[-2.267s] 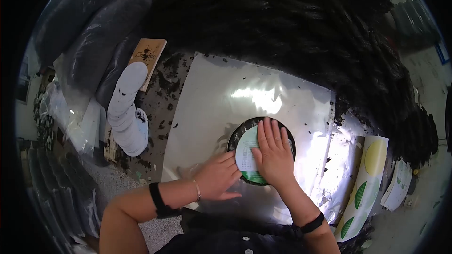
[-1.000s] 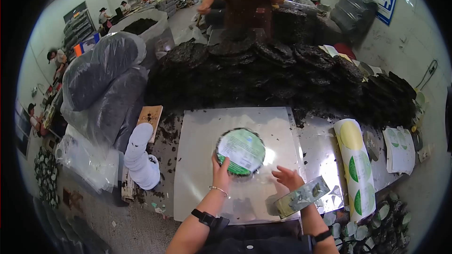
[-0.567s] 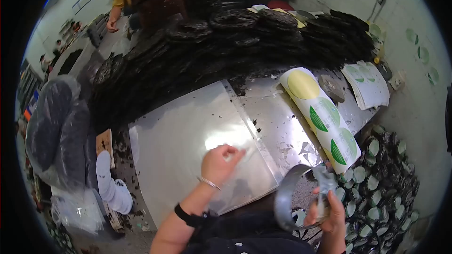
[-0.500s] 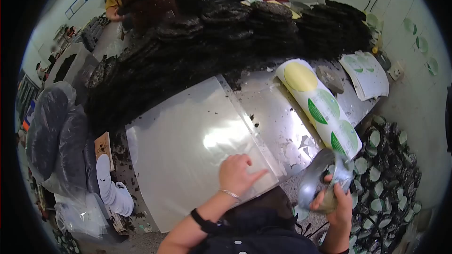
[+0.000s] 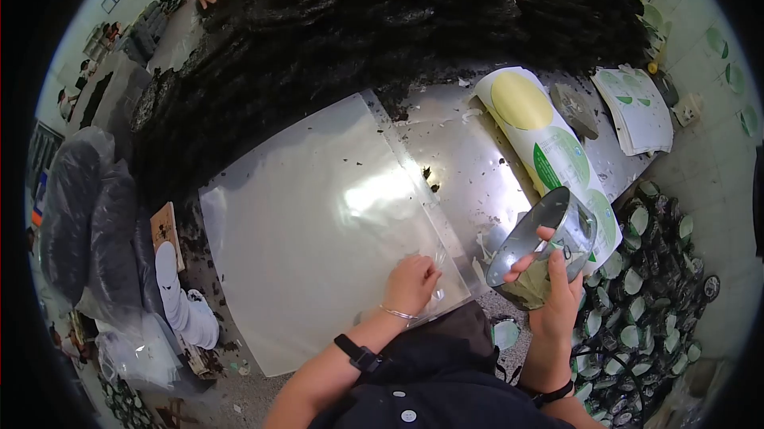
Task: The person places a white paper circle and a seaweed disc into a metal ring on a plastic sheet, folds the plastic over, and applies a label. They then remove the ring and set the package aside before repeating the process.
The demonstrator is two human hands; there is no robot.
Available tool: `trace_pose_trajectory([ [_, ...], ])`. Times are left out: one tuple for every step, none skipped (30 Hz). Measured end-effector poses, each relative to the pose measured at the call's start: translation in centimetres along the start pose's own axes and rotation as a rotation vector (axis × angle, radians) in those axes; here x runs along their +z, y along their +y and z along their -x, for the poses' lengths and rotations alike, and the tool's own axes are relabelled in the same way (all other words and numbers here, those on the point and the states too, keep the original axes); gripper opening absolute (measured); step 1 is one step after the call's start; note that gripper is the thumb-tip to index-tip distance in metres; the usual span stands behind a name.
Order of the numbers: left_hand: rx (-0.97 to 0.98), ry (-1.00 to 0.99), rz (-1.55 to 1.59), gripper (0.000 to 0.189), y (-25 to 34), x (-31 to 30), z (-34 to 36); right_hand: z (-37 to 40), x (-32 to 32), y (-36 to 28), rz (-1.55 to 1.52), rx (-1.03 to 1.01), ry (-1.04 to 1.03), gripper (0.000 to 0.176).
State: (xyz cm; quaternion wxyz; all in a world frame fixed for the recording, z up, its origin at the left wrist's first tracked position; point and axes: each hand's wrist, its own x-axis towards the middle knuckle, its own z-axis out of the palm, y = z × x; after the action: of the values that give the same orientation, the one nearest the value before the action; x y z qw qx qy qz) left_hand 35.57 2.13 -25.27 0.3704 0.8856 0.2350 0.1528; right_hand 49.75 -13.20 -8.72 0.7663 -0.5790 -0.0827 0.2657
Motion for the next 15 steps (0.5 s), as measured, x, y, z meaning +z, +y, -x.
trace_pose_trajectory([
  [-0.161, -0.106, 0.184, 0.019, -0.4, -0.9, 0.3, -0.1, -0.4, 0.0, -0.017, -0.007, -0.030, 0.038],
  [-0.167, -0.110, 0.185, 0.019, -0.7, -1.7, 0.6, -0.2, -0.7, 0.0, -0.035, -0.015, -0.060, 0.039],
  [-0.316, 0.034, 0.391, 0.017, -0.7, -2.7, 0.9, -0.4, -0.8, 0.0, 0.003, -0.026, -0.057, 0.038],
  [-0.466, 0.179, 0.595, 0.014, -0.6, -3.6, 1.2, -0.6, -0.8, 0.1, 0.006, -0.017, -0.051, 0.038],
  [-0.376, 0.112, 0.508, 0.009, -0.1, -4.7, 1.3, -1.0, -0.6, 0.3, 0.058, -0.033, -0.007, 0.038],
  [-0.386, 0.106, 0.512, 0.009, 0.7, -4.9, 1.1, -1.3, -0.4, 0.6, 0.111, -0.049, 0.034, 0.038],
  [-0.145, 0.084, 0.301, 0.012, 2.0, -4.4, 0.7, -1.7, 0.0, 1.0, 0.124, -0.076, 0.051, 0.038],
  [0.096, 0.064, 0.088, 0.015, 3.1, -3.5, 0.2, -2.0, 0.6, 1.2, 0.132, -0.067, 0.047, 0.038],
  [0.025, 0.033, 0.003, 0.018, 3.2, -1.8, -0.5, -2.3, 1.4, 1.4, 0.122, -0.081, 0.053, 0.038],
  [0.016, 0.033, 0.010, 0.018, 2.2, -0.8, -0.5, -2.5, 2.0, 1.5, 0.111, -0.096, 0.059, 0.038],
  [-0.013, -0.028, 0.024, 0.019, 1.2, 0.1, -0.6, -2.7, 2.6, 1.5, 0.123, -0.092, 0.058, 0.038],
  [-0.040, -0.088, 0.041, 0.021, 0.6, 0.8, -0.9, -2.9, 3.1, 1.2, 0.093, -0.096, 0.014, 0.038],
  [-0.045, -0.089, 0.055, 0.021, 0.0, 0.9, -0.6, -3.1, 3.6, 1.0, 0.065, -0.097, -0.027, 0.038],
  [0.001, -0.046, 0.156, 0.018, -0.9, 0.6, 0.0, -3.6, 4.0, 1.0, 0.076, -0.094, -0.026, 0.038],
  [0.048, 0.001, 0.254, 0.016, -1.6, 0.1, 0.1, -4.3, 4.5, 1.1, 0.170, -0.124, -0.046, 0.038],
])
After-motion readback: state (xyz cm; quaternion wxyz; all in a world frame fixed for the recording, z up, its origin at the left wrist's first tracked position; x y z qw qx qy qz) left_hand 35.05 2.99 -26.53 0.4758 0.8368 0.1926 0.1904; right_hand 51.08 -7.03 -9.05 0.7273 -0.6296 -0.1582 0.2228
